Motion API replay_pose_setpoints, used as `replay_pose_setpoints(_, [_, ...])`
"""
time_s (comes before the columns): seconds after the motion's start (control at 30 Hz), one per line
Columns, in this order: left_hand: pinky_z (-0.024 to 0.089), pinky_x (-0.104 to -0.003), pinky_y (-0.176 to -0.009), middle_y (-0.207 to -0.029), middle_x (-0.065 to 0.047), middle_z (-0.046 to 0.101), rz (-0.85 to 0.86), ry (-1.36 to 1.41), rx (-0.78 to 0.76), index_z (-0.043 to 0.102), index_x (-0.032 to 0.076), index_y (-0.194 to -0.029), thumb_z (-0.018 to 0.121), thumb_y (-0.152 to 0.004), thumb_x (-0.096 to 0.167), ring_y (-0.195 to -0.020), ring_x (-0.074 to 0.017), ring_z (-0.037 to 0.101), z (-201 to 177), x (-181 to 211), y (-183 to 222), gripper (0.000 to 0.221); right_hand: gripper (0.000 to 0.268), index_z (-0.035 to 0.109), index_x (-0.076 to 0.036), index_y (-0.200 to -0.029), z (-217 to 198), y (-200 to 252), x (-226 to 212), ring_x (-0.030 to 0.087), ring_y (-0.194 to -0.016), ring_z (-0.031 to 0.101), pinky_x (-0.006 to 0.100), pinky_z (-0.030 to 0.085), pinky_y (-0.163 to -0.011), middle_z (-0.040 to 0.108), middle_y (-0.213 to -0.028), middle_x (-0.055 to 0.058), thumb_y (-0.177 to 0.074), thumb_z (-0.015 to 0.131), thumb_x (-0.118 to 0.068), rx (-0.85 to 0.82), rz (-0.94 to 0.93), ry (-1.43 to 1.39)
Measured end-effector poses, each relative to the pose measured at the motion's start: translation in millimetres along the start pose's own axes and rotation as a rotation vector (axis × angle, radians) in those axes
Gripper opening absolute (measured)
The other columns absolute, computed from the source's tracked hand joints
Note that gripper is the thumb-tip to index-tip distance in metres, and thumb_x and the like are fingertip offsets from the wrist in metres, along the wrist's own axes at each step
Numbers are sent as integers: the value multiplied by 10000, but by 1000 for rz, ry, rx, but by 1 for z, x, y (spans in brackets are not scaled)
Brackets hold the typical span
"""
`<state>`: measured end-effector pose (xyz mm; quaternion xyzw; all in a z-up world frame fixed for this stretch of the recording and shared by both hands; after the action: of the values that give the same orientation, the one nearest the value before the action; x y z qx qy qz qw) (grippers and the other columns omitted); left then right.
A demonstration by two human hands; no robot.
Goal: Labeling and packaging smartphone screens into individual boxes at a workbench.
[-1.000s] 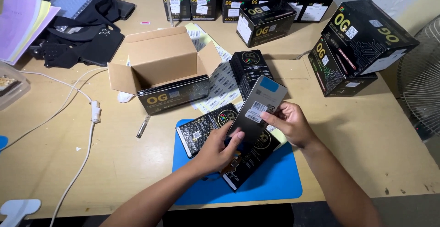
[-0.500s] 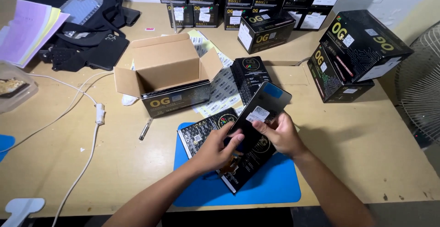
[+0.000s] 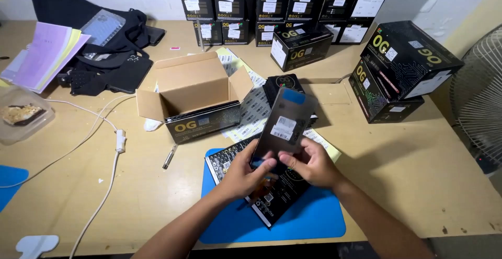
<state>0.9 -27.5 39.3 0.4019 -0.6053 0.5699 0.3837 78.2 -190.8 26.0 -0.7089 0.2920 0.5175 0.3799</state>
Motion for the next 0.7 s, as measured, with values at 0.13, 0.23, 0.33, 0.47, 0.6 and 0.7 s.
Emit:
replay_pose_setpoints(0.13, [647,-404,-680,-912,-195,791,-79,118,-70,639,21,-1176,776,-892,104,-826,-248,754,8,-33,0,326,138,666,36,-966,-11,-6,-21,94,-806,617,279,571,-682,712,-744,87,-905,746,-58,96,-57,-88])
replay_pose_setpoints(0.23, [653,-383,-596,-832,-205,770,-107,154,-91,645,14,-1107,683,-971,151,-717,-243,734,9,-41,-2,197,160,656,72,-1014,-29,-9,-1,96,-766,639,295,581,-698,696,-745,113,-920,729,-35,203,-95,-137])
replay_pose_setpoints(0.33, [585,-304,-502,-749,-217,751,-118,111,-70,655,-11,-1006,654,-993,178,-638,-213,701,5,-54,-2,190,194,645,55,-1060,-30,-10,-15,104,-804,639,285,576,-729,667,-796,101,-935,711,-79,237,-96,-147])
replay_pose_setpoints(0.47, [569,-304,-521,-719,-152,753,-121,121,-72,711,21,-967,680,-973,149,-580,-181,672,2,-32,-3,132,169,637,60,-1060,-31,-9,-11,86,-705,577,258,532,-649,642,-758,108,-941,690,-49,194,-112,-111])
replay_pose_setpoints(0.6, [554,-297,-577,-702,-119,743,-97,78,-92,750,30,-943,701,-966,167,-628,-150,638,1,-35,-8,148,192,643,75,-1083,-26,-8,-11,89,-721,589,256,525,-651,643,-772,114,-938,690,-42,170,-109,-104])
replay_pose_setpoints(0.7, [557,-291,-579,-631,-108,730,-137,123,-96,765,48,-877,702,-969,179,-594,-148,656,2,-21,-2,172,221,648,83,-1089,-28,-8,-5,96,-691,593,262,533,-632,643,-758,127,-917,712,-40,154,-111,-92])
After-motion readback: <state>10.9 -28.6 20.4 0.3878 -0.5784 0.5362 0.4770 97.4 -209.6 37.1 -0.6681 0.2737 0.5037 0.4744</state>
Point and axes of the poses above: each hand's wrist, its own y-axis away from the middle knuckle, its own z-axis out of the palm, x = y × z, the point moved 3 cm from there along -y, towards the middle knuckle
